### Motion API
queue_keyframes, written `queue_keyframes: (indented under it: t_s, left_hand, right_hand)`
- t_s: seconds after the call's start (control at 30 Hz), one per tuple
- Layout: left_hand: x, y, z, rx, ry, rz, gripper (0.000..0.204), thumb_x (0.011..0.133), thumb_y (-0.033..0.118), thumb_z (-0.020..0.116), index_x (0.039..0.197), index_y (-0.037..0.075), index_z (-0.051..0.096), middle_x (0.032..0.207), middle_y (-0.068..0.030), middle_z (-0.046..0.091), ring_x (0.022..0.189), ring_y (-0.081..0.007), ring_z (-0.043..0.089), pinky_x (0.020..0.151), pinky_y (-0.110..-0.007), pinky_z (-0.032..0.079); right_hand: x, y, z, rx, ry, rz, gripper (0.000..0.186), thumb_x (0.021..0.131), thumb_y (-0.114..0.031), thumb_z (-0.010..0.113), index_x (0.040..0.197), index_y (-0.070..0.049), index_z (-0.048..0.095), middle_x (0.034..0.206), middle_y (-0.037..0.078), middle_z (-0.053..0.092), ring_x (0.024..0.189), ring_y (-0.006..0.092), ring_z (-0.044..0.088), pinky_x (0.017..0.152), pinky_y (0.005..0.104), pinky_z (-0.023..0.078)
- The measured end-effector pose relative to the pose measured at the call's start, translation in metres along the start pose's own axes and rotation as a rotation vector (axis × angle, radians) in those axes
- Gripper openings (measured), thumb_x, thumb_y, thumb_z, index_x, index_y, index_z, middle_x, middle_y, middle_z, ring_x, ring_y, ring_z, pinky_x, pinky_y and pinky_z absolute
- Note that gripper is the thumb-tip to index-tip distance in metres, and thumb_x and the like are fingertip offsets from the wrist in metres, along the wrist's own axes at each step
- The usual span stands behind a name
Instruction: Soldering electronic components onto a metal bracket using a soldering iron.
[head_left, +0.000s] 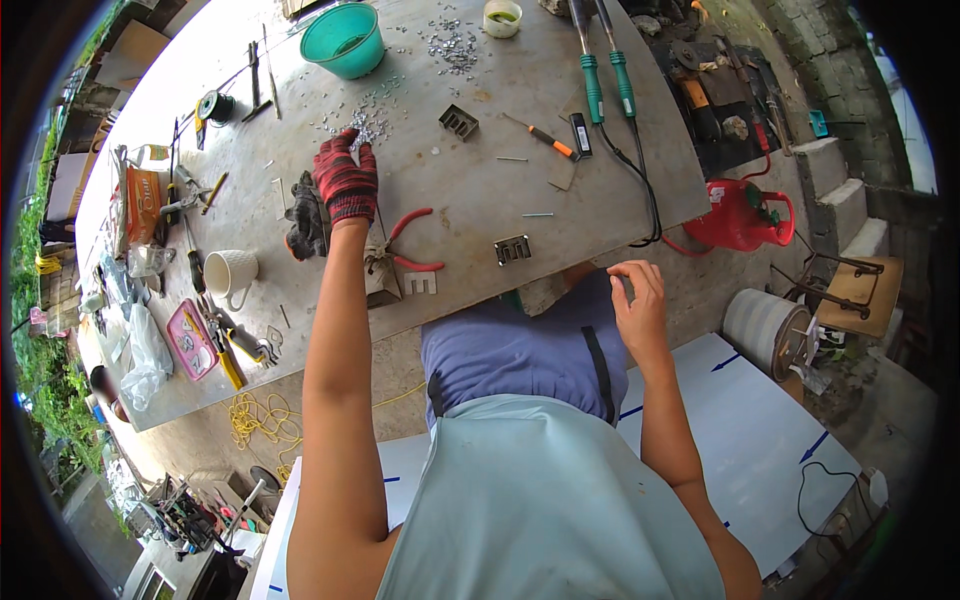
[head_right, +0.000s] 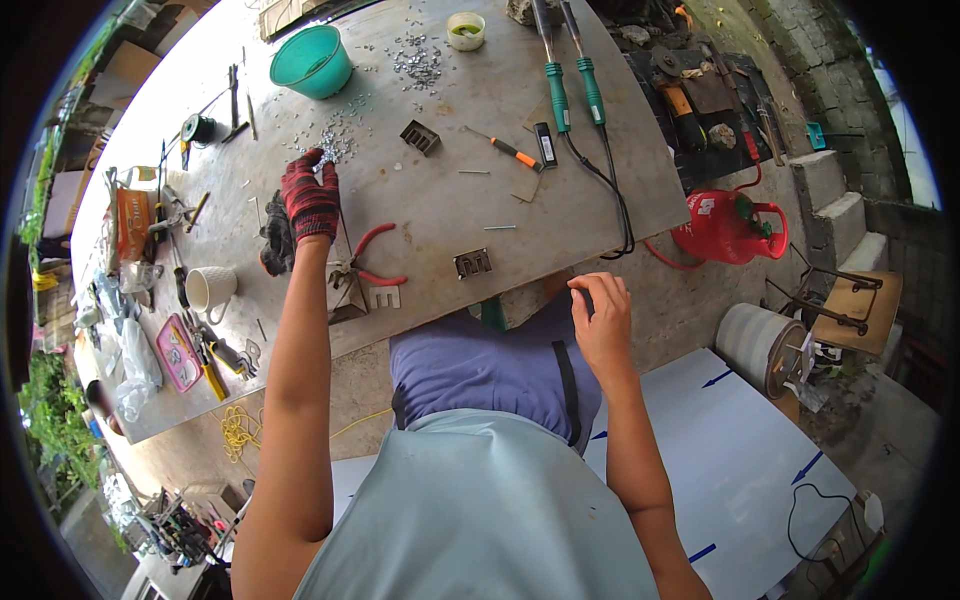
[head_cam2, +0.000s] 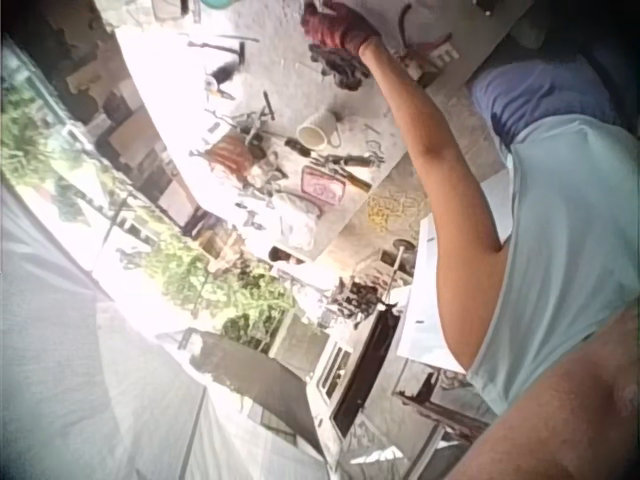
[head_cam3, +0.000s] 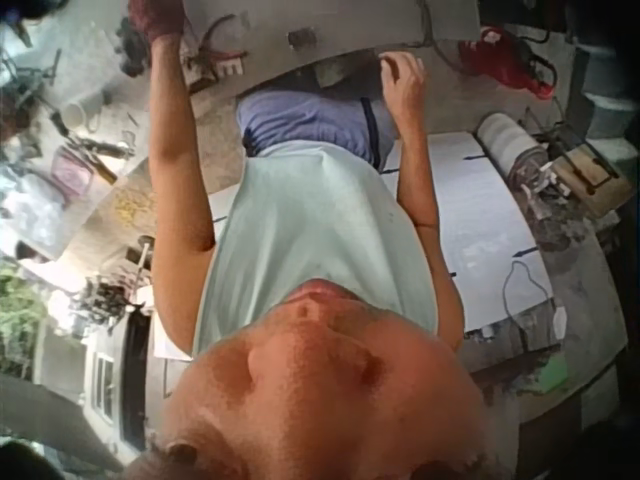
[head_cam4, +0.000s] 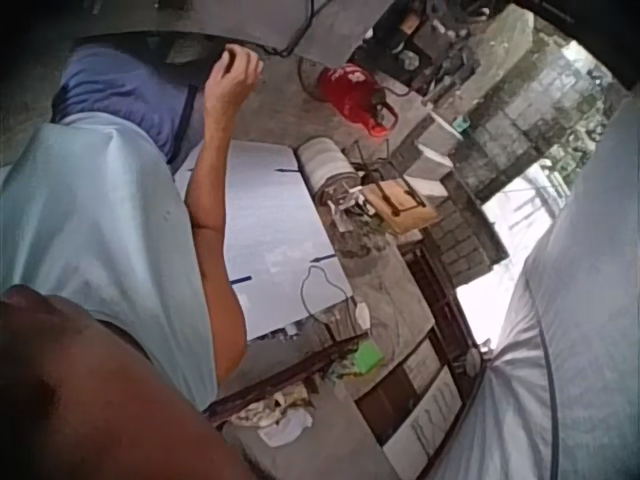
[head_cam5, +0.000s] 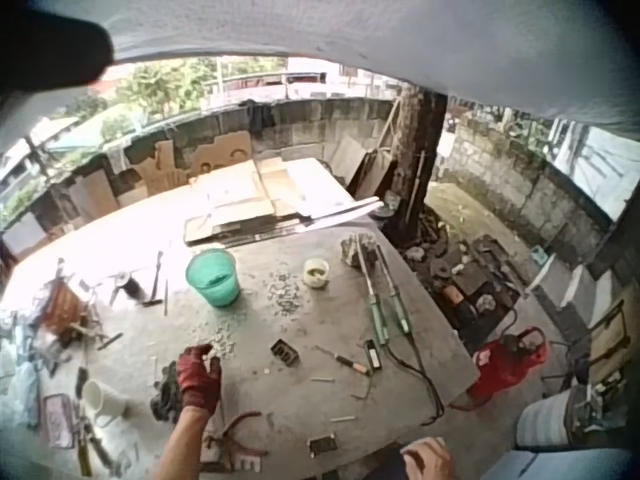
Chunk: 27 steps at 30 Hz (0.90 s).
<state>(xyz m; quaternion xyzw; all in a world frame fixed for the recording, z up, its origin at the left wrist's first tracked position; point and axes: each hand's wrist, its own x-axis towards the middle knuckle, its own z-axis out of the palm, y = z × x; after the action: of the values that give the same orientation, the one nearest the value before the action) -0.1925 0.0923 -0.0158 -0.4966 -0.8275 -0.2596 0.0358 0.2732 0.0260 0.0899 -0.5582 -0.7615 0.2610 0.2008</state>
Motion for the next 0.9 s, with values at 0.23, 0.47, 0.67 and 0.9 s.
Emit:
queue_keyframes:
  t_s: [0.23, 0.47, 0.67, 0.9]
  left_hand:
    - [-0.003, -0.049, -0.015, 0.177, 0.011, -0.129, 0.028, 0.092, 0.026, 0.07, 0.116, 0.012, 0.071, 0.118, -0.0139, 0.068, 0.112, -0.0354, 0.063, 0.099, -0.047, 0.048]
    - [0.0, -0.025, -0.009, 0.419, -0.112, -0.126, 0.026, 0.099, 0.032, 0.058, 0.115, 0.015, 0.069, 0.115, -0.0114, 0.068, 0.109, -0.0321, 0.064, 0.093, -0.049, 0.046]
    - [0.004, -0.022, -0.011, 0.417, -0.151, -0.133, 0.024, 0.098, 0.029, 0.057, 0.114, 0.015, 0.069, 0.113, -0.0117, 0.068, 0.106, -0.0328, 0.064, 0.092, -0.048, 0.048]
    - [-0.006, -0.012, 0.004, 0.217, 0.067, -0.067, 0.018, 0.091, 0.013, 0.063, 0.108, 0.013, 0.068, 0.107, -0.0121, 0.068, 0.101, -0.0346, 0.064, 0.09, -0.049, 0.05]
  right_hand:
    - [0.065, -0.005, 0.003, -0.021, 0.017, -0.088, 0.01, 0.089, -0.001, 0.067, 0.099, -0.004, 0.066, 0.102, 0.008, 0.067, 0.1, 0.0307, 0.061, 0.089, 0.0417, 0.047]
    - [0.183, -0.042, 0.046, 0.019, -0.011, -0.277, 0.009, 0.089, -0.001, 0.067, 0.097, -0.004, 0.066, 0.095, 0.008, 0.067, 0.094, 0.0303, 0.062, 0.085, 0.0422, 0.048]
    - [0.273, -0.045, 0.101, -0.003, -0.076, -0.315, 0.007, 0.09, -0.006, 0.068, 0.097, -0.005, 0.068, 0.095, 0.009, 0.069, 0.094, 0.0306, 0.063, 0.085, 0.0429, 0.05]
    - [0.33, -0.037, 0.154, -0.083, -0.132, -0.177, 0.011, 0.09, -0.014, 0.067, 0.098, -0.006, 0.071, 0.102, 0.012, 0.071, 0.103, 0.0328, 0.065, 0.093, 0.0445, 0.052]
